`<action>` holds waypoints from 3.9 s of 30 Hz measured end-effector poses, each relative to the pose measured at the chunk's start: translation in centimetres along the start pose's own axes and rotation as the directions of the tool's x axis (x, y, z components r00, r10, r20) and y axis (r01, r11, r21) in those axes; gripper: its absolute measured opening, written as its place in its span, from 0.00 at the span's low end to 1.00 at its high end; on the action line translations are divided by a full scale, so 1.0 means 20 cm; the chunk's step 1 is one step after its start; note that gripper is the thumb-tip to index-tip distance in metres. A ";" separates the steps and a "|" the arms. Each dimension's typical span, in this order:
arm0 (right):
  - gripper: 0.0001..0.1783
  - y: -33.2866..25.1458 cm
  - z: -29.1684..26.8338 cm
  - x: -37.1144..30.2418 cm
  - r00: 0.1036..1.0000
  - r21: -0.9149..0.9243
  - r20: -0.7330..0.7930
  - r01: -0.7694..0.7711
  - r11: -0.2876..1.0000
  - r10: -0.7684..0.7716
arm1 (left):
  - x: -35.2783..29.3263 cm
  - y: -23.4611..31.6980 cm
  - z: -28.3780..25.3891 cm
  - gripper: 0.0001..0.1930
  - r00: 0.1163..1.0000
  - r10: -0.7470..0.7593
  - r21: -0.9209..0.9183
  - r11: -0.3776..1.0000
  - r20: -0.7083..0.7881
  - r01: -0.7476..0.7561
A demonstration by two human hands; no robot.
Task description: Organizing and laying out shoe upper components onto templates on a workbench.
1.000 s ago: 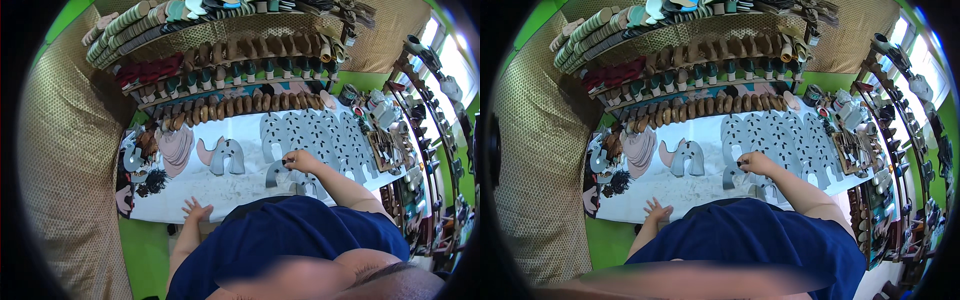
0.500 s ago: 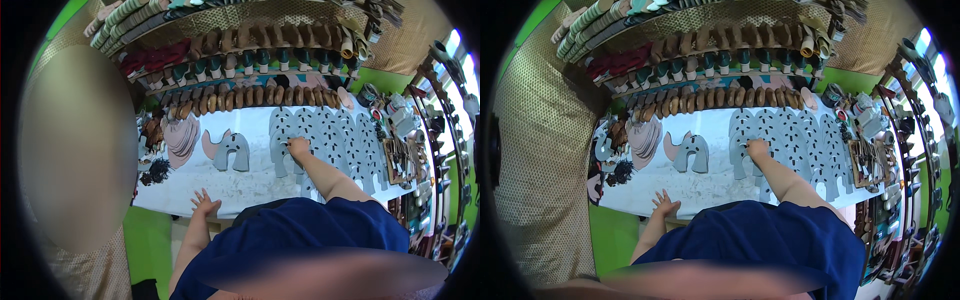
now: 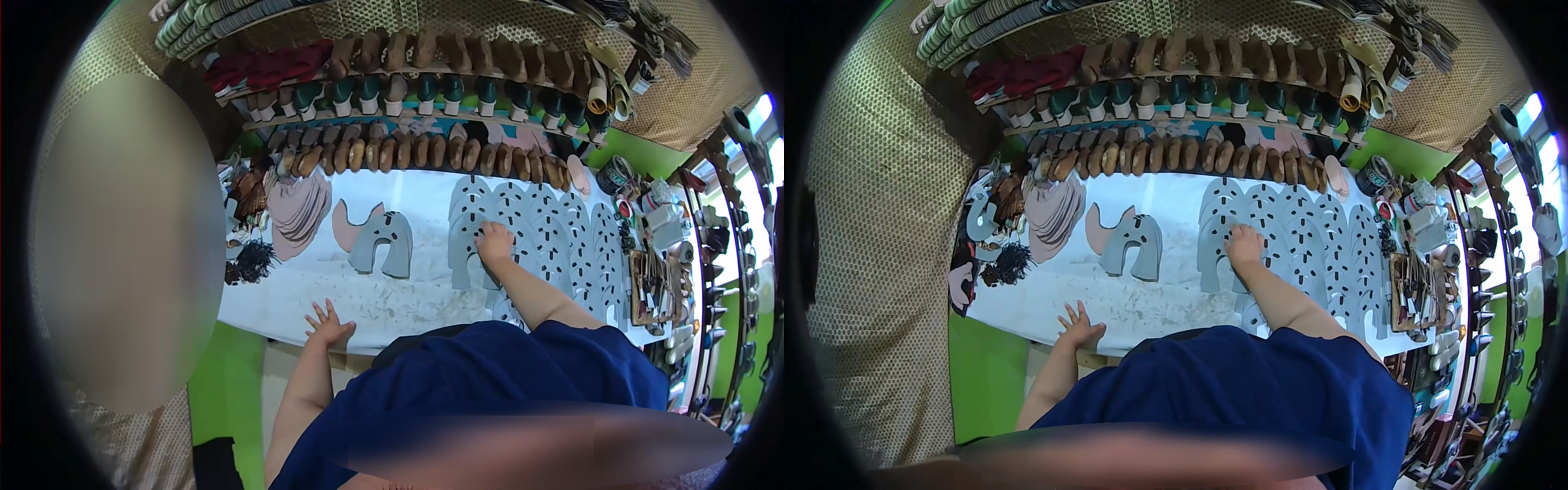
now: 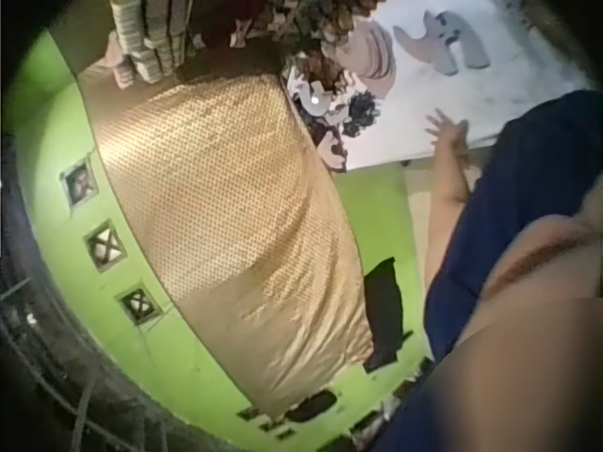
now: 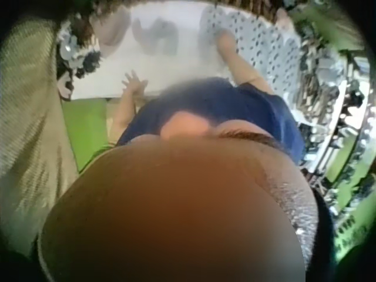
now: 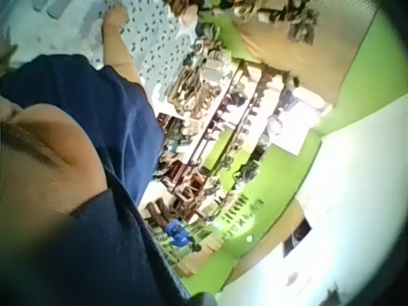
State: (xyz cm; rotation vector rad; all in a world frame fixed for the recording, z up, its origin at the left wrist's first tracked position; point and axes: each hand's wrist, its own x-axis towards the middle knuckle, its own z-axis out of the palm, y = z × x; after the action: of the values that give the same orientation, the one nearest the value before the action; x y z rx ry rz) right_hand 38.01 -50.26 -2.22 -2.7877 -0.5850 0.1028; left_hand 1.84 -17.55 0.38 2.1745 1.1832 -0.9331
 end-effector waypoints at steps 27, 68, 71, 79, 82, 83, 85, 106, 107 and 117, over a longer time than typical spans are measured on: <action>0.27 -1.02 0.16 0.22 0.939 0.086 0.171 0.287 0.954 -0.298 | -0.02 -0.03 -0.01 0.63 0.999 0.042 -0.064 0.997 0.008 -0.042; 0.15 -0.36 -0.95 -1.03 0.920 0.286 0.252 0.225 0.931 -0.300 | -0.03 -0.14 0.04 0.61 0.932 0.348 0.215 0.922 -0.096 -0.322; 0.15 -0.37 -0.94 -1.00 0.907 0.363 0.336 0.124 0.924 -0.254 | -0.03 -0.12 0.03 0.61 0.947 0.317 0.222 0.928 -0.051 -0.299; 0.14 -0.05 -0.23 -0.53 0.917 0.065 0.394 0.043 0.997 -0.066 | -0.01 -0.10 0.02 0.62 0.963 0.271 0.273 0.925 0.010 -0.263; 0.12 -0.12 -0.22 -0.44 0.949 -0.030 0.312 -0.044 0.999 0.051 | 0.01 -0.13 0.03 0.62 0.968 0.251 0.271 0.931 0.007 -0.243; 0.11 -0.11 -0.19 -0.41 0.943 0.034 0.324 -0.094 0.995 0.078 | 0.01 -0.12 0.03 0.62 0.969 0.245 0.268 0.933 0.008 -0.238; 0.11 -0.07 -0.16 -0.35 0.956 0.030 0.288 -0.066 0.997 0.055 | 0.00 -0.10 0.03 0.62 0.971 0.240 0.276 0.933 0.004 -0.232; 0.45 -0.17 -0.06 -0.66 0.879 -0.159 0.427 0.303 0.940 -0.211 | -0.01 -0.12 0.05 0.63 0.965 0.256 0.234 0.943 -0.064 -0.235; 0.45 -0.17 -0.08 -0.64 0.871 -0.163 0.449 0.300 0.940 -0.200 | -0.01 -0.12 0.04 0.63 0.963 0.261 0.238 0.942 -0.071 -0.238; 0.33 -0.48 -0.06 -0.33 0.968 -0.060 0.225 0.130 0.990 -0.113 | 0.06 -0.16 0.07 0.48 0.961 0.272 0.160 0.952 -0.045 -0.262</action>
State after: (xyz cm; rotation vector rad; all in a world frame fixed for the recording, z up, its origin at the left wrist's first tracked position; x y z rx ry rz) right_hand 28.44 -44.85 1.88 -2.8239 -0.8278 0.3766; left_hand -0.92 -16.30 -1.68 2.4302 0.8387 -0.8635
